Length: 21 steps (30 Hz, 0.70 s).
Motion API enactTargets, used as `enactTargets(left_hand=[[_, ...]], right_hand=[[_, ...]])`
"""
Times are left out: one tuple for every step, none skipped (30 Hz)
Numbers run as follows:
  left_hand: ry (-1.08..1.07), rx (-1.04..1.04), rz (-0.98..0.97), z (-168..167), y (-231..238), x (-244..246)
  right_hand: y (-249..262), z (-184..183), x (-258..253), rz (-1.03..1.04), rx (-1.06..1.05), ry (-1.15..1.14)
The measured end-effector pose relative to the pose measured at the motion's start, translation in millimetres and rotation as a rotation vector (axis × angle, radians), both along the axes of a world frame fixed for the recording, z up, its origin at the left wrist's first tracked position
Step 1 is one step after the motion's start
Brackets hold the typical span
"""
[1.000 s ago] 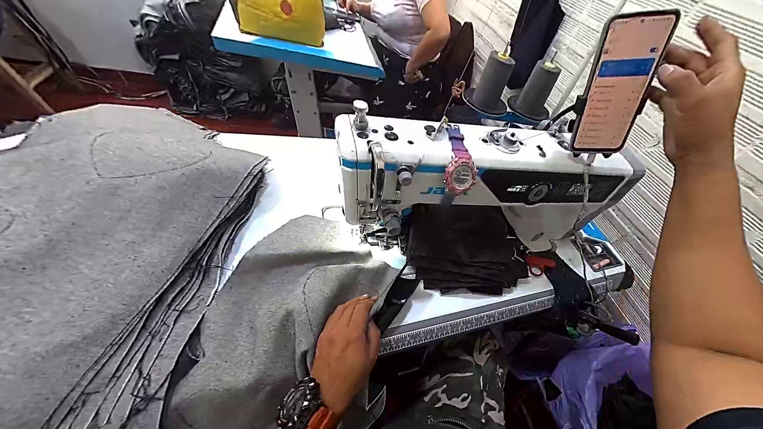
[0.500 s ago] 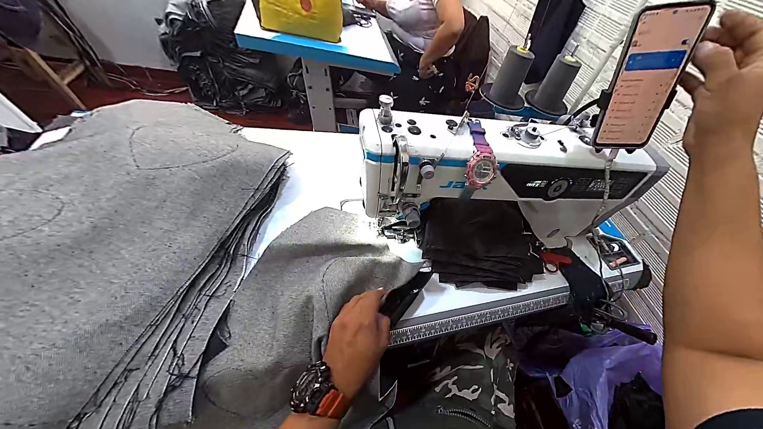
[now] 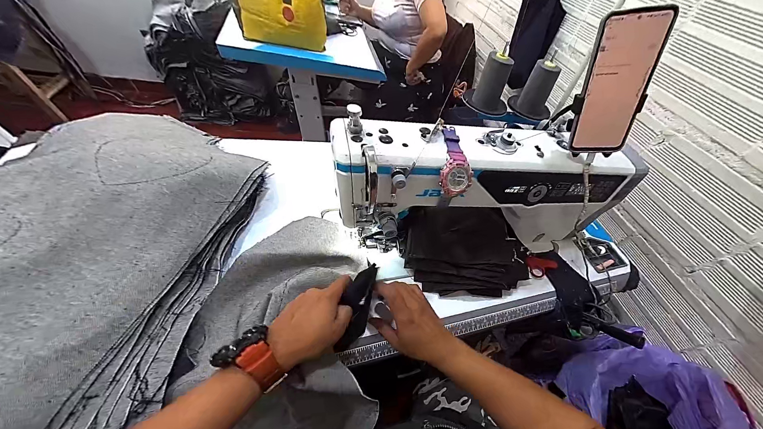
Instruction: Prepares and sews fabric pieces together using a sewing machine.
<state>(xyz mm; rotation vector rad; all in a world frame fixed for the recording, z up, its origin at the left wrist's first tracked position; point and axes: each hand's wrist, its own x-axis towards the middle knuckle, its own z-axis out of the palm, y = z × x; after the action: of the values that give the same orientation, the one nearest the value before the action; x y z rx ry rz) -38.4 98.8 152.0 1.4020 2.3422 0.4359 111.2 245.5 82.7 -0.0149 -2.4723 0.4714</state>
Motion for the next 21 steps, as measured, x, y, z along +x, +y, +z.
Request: enactTargets(left_hand=[[-0.021,-0.032,-0.049,4.2,-0.4,-9.7],[-0.031,-0.079,-0.089,7.3,0.0,-18.9],[-0.033,-0.147,-0.116,9.9,1.9,-26.4],[-0.033,-0.224,-0.138,12.7,4.8,-31.9],[-0.026,-0.284,-0.165,15.5,8.0,-36.5],[-0.011,-0.332,-0.197,19.4,11.6,-41.3],[0.017,-0.378,-0.226,26.8,15.6,-46.3],[0.070,-0.425,-0.242,38.5,20.4,-51.9],[0.155,-0.459,-0.229,53.7,24.6,-57.8],[0.280,-0.443,-0.190,69.2,26.7,-62.3],[0.421,-0.360,-0.140,81.7,27.6,-63.9],[0.548,-0.245,-0.129,88.1,29.3,-62.0],[0.645,-0.135,-0.164,85.5,30.4,-56.3],[0.691,-0.029,-0.235,74.4,29.6,-46.6],[0.677,0.044,-0.312,58.4,27.7,-32.0],[0.608,0.079,-0.378,38.8,23.2,-15.1],[0.507,0.097,-0.413,15.9,17.2,-2.0],[0.405,0.132,-0.402,-6.6,10.6,4.1],[0.290,0.182,-0.341,-22.3,3.6,4.6],[0.218,0.250,-0.255,-31.2,-2.9,2.8],[0.223,0.333,-0.169,-35.7,-7.8,1.8]], right_hand=[[-0.3,2.7,-2.5,-0.028,-0.021,0.030],[1.1,5.5,-4.8,-0.044,-0.026,0.054],[3.5,7.9,-7.5,-0.048,-0.020,0.082],[6.2,9.4,-9.7,-0.042,-0.016,0.100],[8.3,10.4,-10.8,-0.034,-0.004,0.112],[9.8,11.2,-11.1,-0.036,0.022,0.135],[11.3,10.6,-10.5,-0.030,0.056,0.156],[12.0,9.2,-8.6,-0.003,0.079,0.156],[10.7,6.3,-5.4,0.037,0.080,0.134],[7.4,1.3,-2.3,0.080,0.068,0.112],[2.0,-3.5,1.1,0.103,0.050,0.087],[-3.8,-6.6,4.0,0.112,0.029,0.069],[-8.1,-8.3,5.6,0.117,0.009,0.050],[-10.5,-8.7,5.6,0.120,-0.004,0.039],[-11.9,-8.7,6.1,0.123,-0.011,0.032],[-12.8,-9.4,7.7,0.124,-0.014,0.034],[-13.3,-10.3,10.3,0.120,-0.018,0.043],[-12.8,-11.0,13.6,0.114,-0.021,0.051],[-11.4,-11.9,16.6,0.107,-0.024,0.065],[-9.7,-13.7,18.6,0.099,-0.032,0.081],[-8.6,-16.2,19.2,0.091,-0.045,0.097]])
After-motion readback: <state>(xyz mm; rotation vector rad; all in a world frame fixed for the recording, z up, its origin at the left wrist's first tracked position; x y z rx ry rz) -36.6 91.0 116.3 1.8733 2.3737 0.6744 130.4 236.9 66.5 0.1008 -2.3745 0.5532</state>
